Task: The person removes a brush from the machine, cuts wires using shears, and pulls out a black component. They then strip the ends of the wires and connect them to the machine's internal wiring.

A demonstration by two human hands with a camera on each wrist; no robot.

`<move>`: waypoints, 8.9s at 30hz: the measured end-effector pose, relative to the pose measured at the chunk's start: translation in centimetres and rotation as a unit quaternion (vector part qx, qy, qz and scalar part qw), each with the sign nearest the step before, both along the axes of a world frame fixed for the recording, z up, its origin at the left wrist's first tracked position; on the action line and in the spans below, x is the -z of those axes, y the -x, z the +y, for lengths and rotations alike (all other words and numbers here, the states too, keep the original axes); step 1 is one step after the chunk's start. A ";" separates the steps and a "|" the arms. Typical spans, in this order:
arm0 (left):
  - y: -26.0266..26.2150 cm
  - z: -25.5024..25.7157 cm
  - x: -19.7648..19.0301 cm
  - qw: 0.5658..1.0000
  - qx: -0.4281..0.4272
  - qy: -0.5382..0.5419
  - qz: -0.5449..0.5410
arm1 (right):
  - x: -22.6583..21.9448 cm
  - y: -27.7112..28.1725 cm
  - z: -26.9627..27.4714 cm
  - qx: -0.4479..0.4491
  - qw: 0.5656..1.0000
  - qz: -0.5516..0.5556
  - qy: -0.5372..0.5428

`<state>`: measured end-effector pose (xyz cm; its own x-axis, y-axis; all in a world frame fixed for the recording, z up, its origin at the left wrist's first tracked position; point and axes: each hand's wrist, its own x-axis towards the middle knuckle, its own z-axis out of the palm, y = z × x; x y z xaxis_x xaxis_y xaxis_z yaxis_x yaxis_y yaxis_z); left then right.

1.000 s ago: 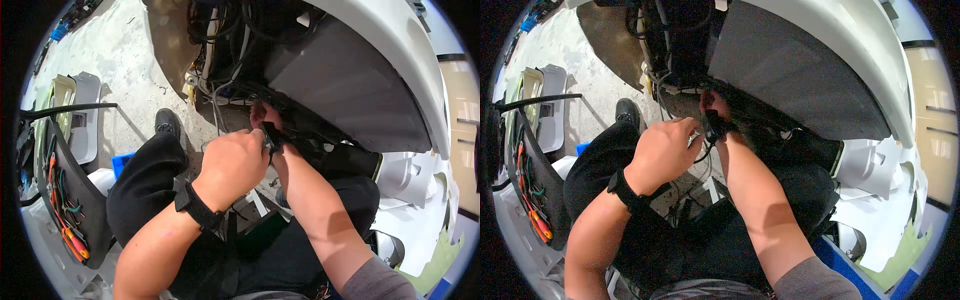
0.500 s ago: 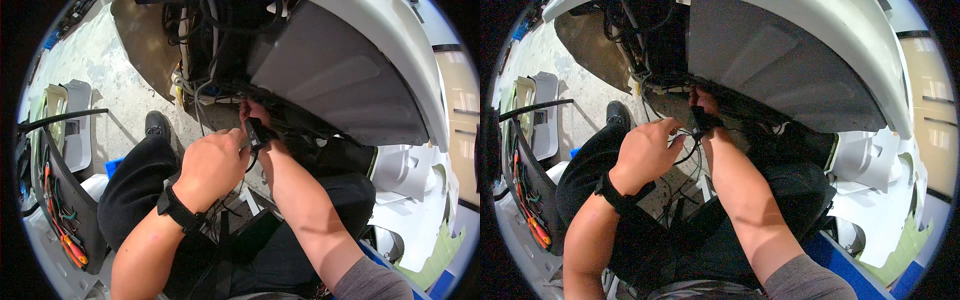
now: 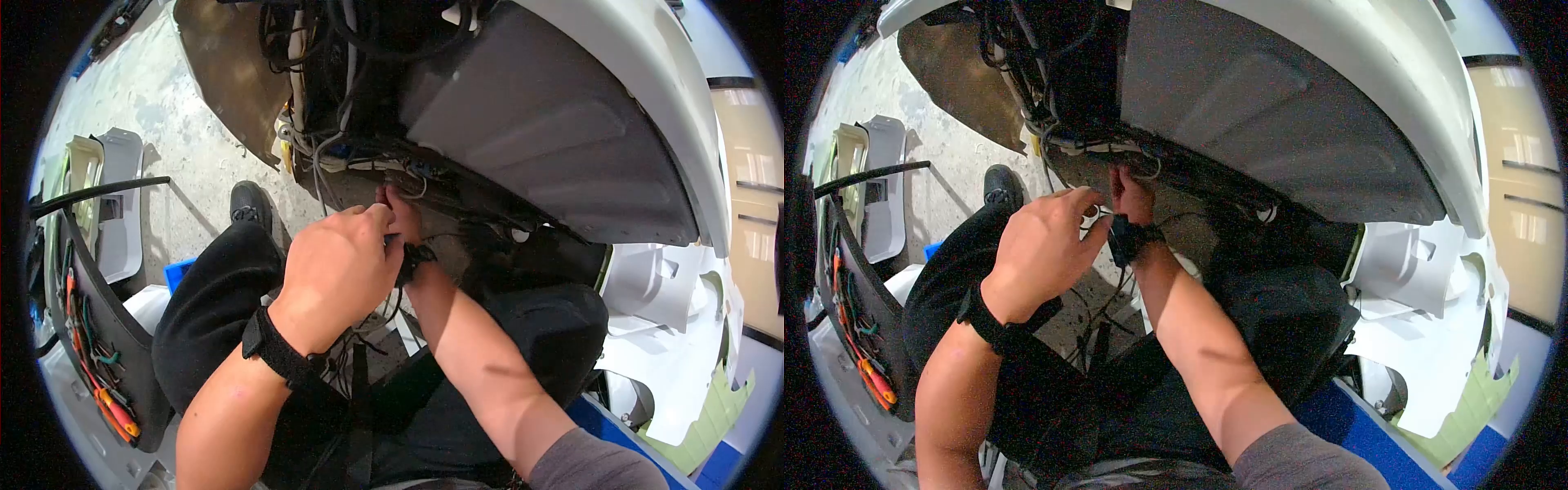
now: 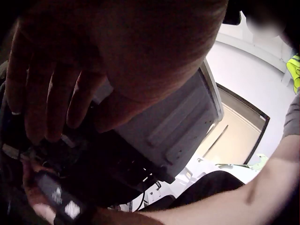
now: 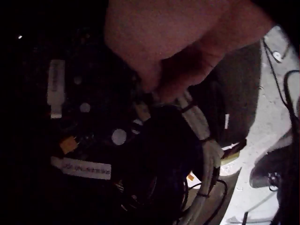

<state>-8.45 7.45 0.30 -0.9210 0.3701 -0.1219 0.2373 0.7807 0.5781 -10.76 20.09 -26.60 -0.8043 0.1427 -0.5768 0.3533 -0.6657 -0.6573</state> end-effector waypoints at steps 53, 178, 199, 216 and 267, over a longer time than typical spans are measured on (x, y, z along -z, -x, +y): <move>0.0 0.4 0.7 1.000 0.013 0.005 0.007 | -6.2 0.6 4.6 -0.146 0.911 0.023 -0.385; 0.0 -0.2 0.6 1.000 0.016 0.022 0.002 | -5.9 2.2 4.8 0.107 0.987 -0.049 0.107; 0.7 -0.5 0.8 1.000 0.002 0.017 0.023 | -3.2 3.0 5.2 0.132 0.981 -0.069 0.123; 1.0 -0.8 1.0 1.000 -0.011 0.022 0.016 | -7.1 -2.3 6.1 -0.106 0.984 -0.082 -0.120; 1.1 -1.1 0.8 0.999 -0.027 0.031 0.028 | -3.4 -3.5 9.1 -0.157 0.749 -0.054 -0.641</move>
